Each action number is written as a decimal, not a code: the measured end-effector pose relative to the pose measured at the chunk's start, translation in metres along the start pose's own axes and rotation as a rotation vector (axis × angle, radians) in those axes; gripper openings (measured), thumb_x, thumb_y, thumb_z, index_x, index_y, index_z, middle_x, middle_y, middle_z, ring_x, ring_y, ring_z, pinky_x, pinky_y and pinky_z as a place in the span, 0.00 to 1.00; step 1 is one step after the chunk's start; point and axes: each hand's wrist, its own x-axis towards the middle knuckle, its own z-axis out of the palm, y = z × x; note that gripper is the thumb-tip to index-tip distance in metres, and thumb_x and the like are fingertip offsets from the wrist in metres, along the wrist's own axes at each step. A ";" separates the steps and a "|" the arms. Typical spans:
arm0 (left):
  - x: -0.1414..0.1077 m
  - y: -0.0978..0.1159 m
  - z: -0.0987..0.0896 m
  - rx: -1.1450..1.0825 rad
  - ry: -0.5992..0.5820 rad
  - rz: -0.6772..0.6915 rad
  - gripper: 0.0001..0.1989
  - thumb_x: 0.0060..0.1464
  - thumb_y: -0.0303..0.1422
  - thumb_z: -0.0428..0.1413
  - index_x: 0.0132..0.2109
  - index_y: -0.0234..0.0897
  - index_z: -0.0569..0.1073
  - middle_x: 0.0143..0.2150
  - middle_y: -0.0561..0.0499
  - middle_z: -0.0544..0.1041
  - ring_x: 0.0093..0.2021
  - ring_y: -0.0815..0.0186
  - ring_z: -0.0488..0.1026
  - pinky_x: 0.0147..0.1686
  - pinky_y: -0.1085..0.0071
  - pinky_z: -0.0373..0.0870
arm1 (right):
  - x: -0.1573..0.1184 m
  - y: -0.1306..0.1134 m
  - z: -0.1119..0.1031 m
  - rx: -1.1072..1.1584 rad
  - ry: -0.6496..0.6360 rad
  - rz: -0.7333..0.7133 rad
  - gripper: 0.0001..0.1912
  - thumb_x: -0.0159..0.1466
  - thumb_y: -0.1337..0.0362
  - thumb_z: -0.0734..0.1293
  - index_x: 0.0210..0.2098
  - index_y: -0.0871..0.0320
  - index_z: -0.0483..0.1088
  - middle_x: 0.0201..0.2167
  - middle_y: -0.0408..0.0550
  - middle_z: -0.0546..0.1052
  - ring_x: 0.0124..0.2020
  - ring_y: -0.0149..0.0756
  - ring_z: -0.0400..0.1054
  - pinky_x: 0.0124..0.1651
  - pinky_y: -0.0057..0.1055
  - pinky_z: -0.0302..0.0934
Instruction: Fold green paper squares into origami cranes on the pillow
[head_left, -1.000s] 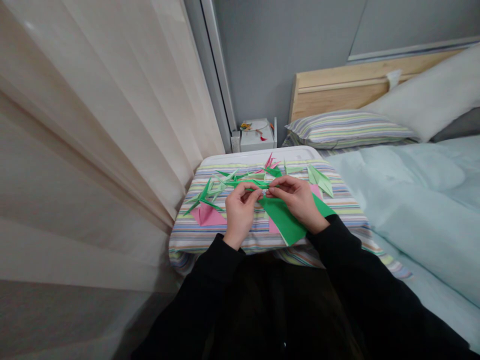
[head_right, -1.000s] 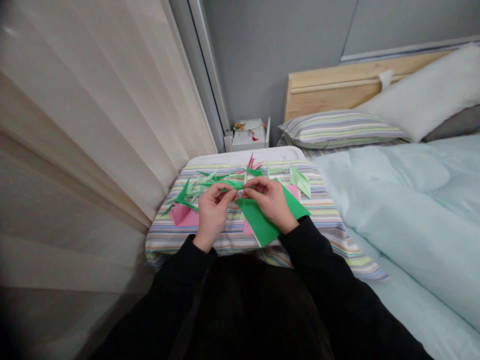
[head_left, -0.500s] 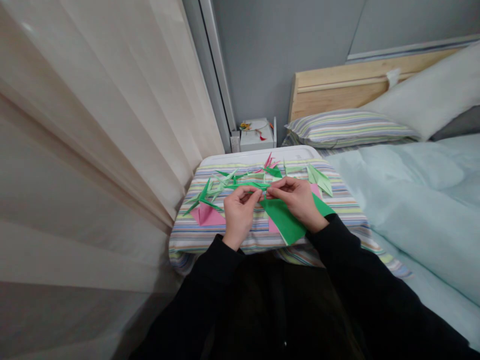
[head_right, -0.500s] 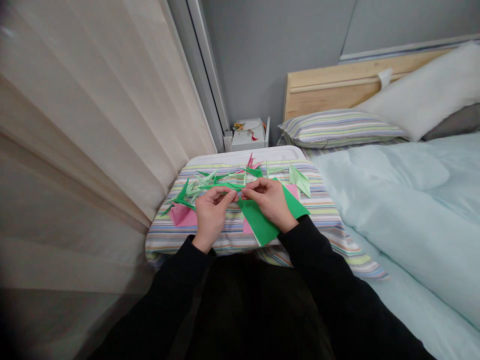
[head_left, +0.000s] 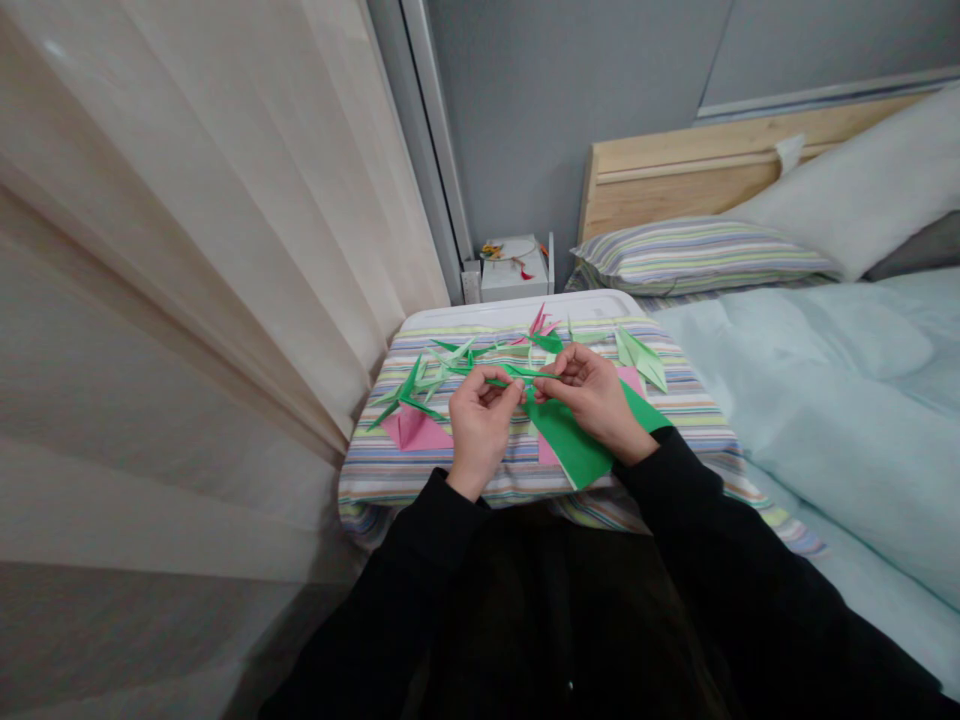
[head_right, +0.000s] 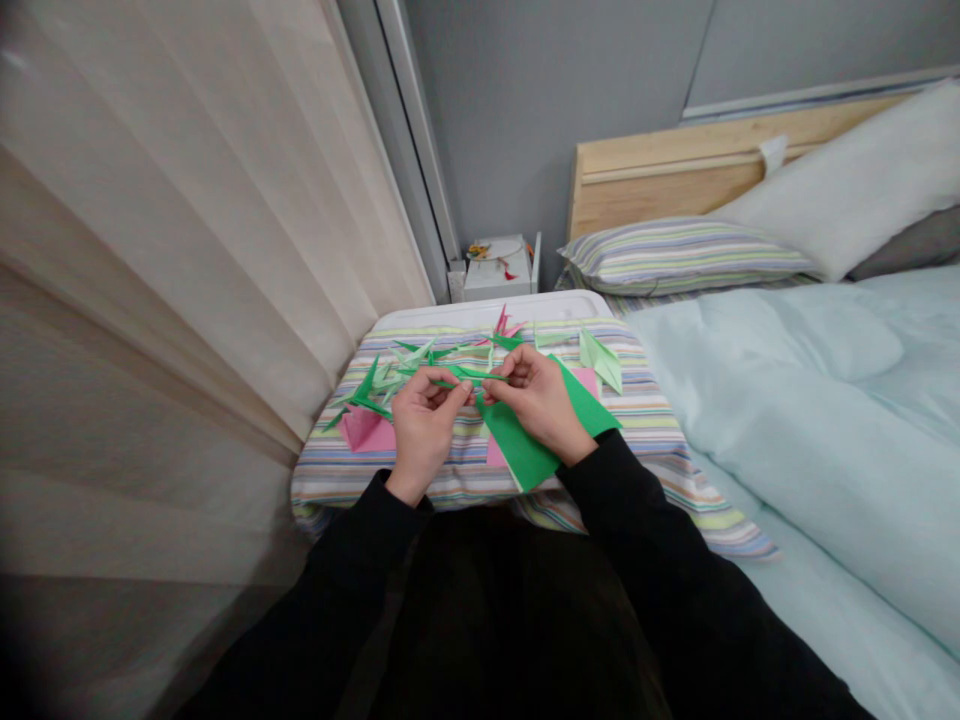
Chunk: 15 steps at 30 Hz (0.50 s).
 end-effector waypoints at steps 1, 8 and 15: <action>0.000 0.000 0.000 0.000 -0.005 0.001 0.09 0.52 0.31 0.66 0.35 0.38 0.71 0.26 0.55 0.75 0.28 0.67 0.77 0.31 0.73 0.73 | 0.000 0.000 0.000 0.002 -0.003 -0.007 0.21 0.53 0.56 0.80 0.30 0.52 0.63 0.25 0.39 0.76 0.25 0.35 0.74 0.34 0.36 0.72; 0.005 -0.004 0.000 0.029 -0.039 -0.024 0.07 0.52 0.32 0.66 0.38 0.37 0.76 0.32 0.52 0.79 0.32 0.66 0.78 0.36 0.70 0.76 | 0.000 -0.004 -0.003 -0.023 -0.033 -0.046 0.16 0.57 0.56 0.78 0.31 0.54 0.68 0.24 0.38 0.74 0.26 0.33 0.72 0.35 0.35 0.69; 0.005 -0.003 -0.001 -0.013 -0.006 -0.090 0.06 0.51 0.31 0.66 0.35 0.36 0.77 0.29 0.52 0.80 0.32 0.64 0.80 0.37 0.68 0.77 | -0.001 -0.003 -0.003 -0.010 -0.051 -0.028 0.12 0.58 0.60 0.77 0.32 0.55 0.71 0.26 0.40 0.77 0.27 0.34 0.75 0.37 0.34 0.70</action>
